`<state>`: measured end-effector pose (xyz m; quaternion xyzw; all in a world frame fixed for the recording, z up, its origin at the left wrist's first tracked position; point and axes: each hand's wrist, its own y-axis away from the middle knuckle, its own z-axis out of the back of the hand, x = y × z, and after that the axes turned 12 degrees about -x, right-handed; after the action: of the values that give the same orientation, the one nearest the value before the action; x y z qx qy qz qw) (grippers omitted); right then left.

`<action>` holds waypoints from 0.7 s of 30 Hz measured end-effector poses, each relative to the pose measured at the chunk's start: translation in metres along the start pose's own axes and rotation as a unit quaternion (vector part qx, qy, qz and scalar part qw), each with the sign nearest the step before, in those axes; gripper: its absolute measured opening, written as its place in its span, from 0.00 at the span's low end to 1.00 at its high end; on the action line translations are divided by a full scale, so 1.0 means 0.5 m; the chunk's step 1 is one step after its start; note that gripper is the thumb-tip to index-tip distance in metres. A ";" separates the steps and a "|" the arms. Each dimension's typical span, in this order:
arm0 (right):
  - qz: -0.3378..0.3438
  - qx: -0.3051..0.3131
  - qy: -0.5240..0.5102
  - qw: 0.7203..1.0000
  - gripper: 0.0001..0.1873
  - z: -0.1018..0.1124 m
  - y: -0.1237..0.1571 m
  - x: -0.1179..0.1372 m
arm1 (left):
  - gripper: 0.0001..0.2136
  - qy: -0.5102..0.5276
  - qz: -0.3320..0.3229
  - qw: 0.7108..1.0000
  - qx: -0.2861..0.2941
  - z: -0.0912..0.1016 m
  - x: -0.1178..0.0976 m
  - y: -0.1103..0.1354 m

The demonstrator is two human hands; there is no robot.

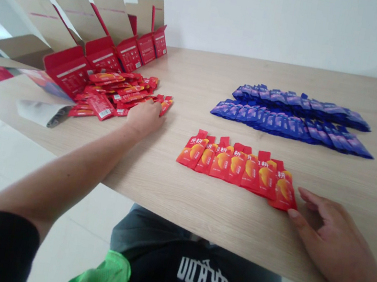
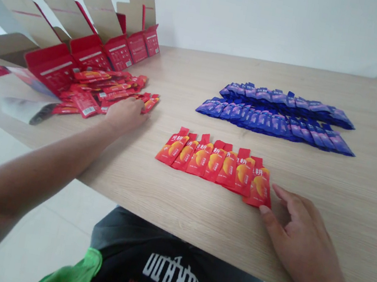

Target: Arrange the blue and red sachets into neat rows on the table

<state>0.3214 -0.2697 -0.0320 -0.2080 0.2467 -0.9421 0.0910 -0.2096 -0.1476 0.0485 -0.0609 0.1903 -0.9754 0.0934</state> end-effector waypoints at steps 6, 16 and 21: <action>-0.008 -0.001 0.011 1.000 0.32 -0.002 -0.003 -0.001 | 0.22 -0.061 -0.030 0.998 0.008 -0.032 -0.024 -0.065; -0.016 0.004 0.010 1.000 0.34 0.004 -0.004 0.009 | 0.22 -0.091 -0.067 0.994 0.006 0.013 -0.072 -0.051; -0.025 0.010 0.004 1.000 0.35 0.010 -0.007 0.016 | 0.18 -0.030 -0.111 0.993 -0.007 0.087 -0.105 0.087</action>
<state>0.3162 -0.2711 -0.0238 -0.2098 0.2325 -0.9472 0.0687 -0.1450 -0.1919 0.0676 -0.1116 0.1865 -0.9760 -0.0100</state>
